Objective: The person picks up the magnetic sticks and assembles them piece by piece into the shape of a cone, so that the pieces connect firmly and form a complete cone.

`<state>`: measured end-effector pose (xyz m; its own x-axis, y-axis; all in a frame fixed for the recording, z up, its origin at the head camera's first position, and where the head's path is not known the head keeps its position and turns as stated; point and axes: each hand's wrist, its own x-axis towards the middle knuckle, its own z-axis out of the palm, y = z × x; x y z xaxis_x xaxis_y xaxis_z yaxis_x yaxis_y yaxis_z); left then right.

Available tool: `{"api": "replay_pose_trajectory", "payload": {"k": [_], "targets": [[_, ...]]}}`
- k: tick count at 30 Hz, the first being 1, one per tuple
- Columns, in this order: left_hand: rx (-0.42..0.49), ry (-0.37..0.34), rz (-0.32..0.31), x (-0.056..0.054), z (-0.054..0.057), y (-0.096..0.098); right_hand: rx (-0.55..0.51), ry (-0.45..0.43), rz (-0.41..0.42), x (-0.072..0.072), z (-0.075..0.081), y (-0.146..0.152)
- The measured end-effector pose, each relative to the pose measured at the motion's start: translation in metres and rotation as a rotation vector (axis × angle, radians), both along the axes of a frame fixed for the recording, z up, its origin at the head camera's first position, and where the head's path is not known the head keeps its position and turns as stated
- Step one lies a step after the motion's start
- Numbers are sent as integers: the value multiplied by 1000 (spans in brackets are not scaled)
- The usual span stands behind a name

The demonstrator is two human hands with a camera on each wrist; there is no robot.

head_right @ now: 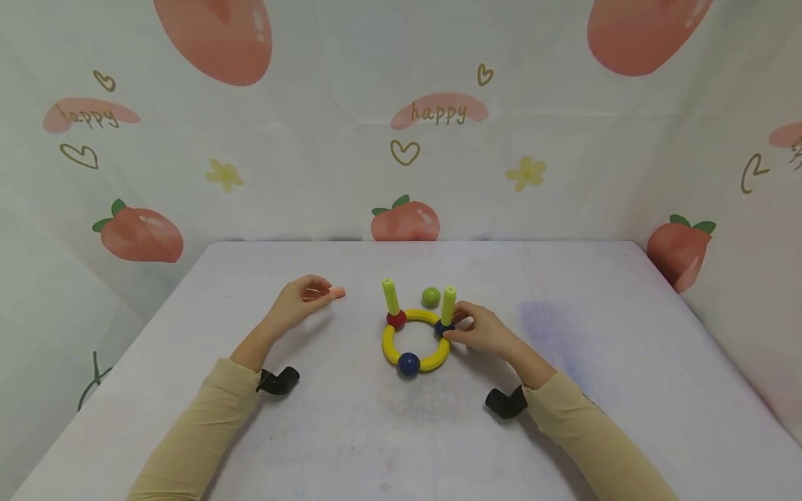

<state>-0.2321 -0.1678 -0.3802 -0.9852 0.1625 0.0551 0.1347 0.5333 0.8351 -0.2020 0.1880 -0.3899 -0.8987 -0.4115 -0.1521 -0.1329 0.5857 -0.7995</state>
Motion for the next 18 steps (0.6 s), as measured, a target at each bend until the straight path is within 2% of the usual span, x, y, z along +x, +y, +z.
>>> {"api": "replay_pose_trajectory", "payload": {"k": [6,14,18], "targets": [[-27,-15,51,-6,-2,-8,1,-2,-18,3,1,2],[-60,-69,65,-9,-1,-14,8,2,-20,7,1,2],[-96,-59,53,-9,-2,-16,15,-1,-19,8,2,2]]}}
